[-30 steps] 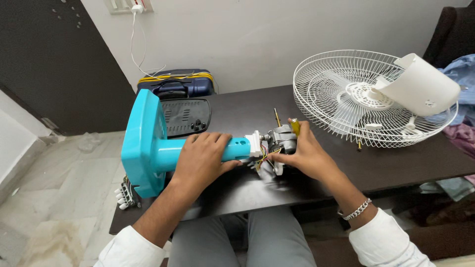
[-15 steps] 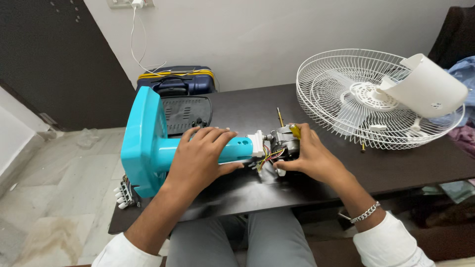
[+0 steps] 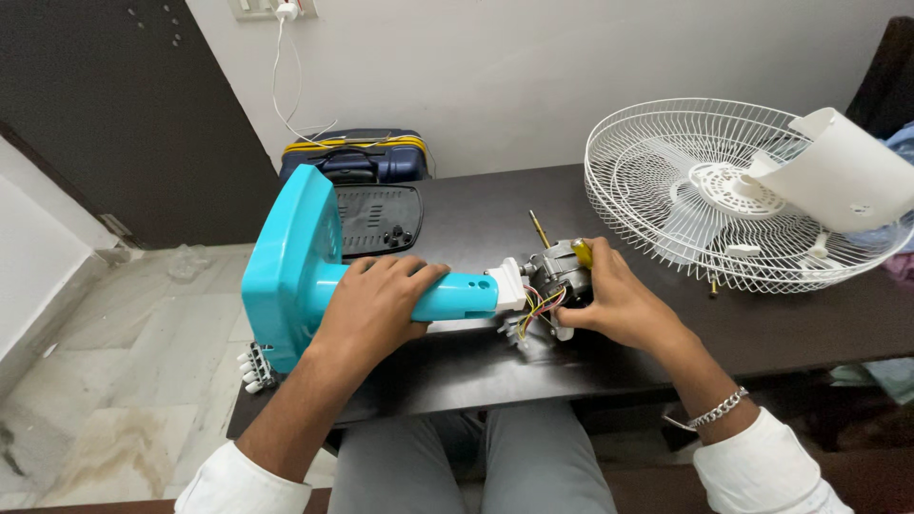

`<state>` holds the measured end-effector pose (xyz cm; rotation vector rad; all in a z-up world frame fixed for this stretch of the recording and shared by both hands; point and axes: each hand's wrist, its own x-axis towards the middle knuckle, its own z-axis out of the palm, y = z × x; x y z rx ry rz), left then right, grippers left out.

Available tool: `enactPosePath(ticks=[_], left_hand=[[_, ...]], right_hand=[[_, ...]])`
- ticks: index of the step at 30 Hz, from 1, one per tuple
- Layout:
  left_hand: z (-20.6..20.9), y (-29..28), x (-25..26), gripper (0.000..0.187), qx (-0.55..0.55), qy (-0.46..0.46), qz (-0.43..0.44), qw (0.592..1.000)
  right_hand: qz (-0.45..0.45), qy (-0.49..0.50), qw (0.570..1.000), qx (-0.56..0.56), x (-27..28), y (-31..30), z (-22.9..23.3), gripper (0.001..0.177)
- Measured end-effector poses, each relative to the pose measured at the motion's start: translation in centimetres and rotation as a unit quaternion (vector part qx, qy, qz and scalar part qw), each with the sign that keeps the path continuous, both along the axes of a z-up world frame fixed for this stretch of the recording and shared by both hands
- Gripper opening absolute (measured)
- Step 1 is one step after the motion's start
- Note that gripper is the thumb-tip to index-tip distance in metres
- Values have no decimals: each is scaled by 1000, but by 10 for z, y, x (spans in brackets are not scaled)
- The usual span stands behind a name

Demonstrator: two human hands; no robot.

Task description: The person uses a screwdriver to tighten screws on a fan motor and then secures a switch assembly inside the fan base. The person handles the motor, base, and switch while working at a table.

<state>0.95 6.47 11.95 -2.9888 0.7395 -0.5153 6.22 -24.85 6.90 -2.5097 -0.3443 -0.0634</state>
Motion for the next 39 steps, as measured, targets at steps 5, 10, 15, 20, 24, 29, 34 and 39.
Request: enactPosePath(ticks=[5,10,15,20,24,29,34,39], left_hand=[[11,15,-7,76,-37,-15,-81,996],[14,22,-14,80,-31,3,-74,997],[8,31,-12,83,18,10,-55,998],[-8,36,-9,66,44,-20,-32,998],[-18,40,-9,63,45,-17,-44,998],[-22,41,-14,72,45,13,-49,998],[-19,37,-19,72,49,49,-50,996],[-5,32,-27,84,45,103,-47,993]], right_hand=[[23,-32,999,36,9,-9,-10,90],[19,4,999,30,18,-14,-9,88],[26,-5,999,37,14,-13,-2,91],[74,23,997,29,8,-13,12,92],[100,41,994,-5,2,-8,23,93],[116,51,991,-33,-1,-2,36,102],[122,36,991,-41,-3,-1,41,106],[117,44,991,-48,-1,-7,39,110]])
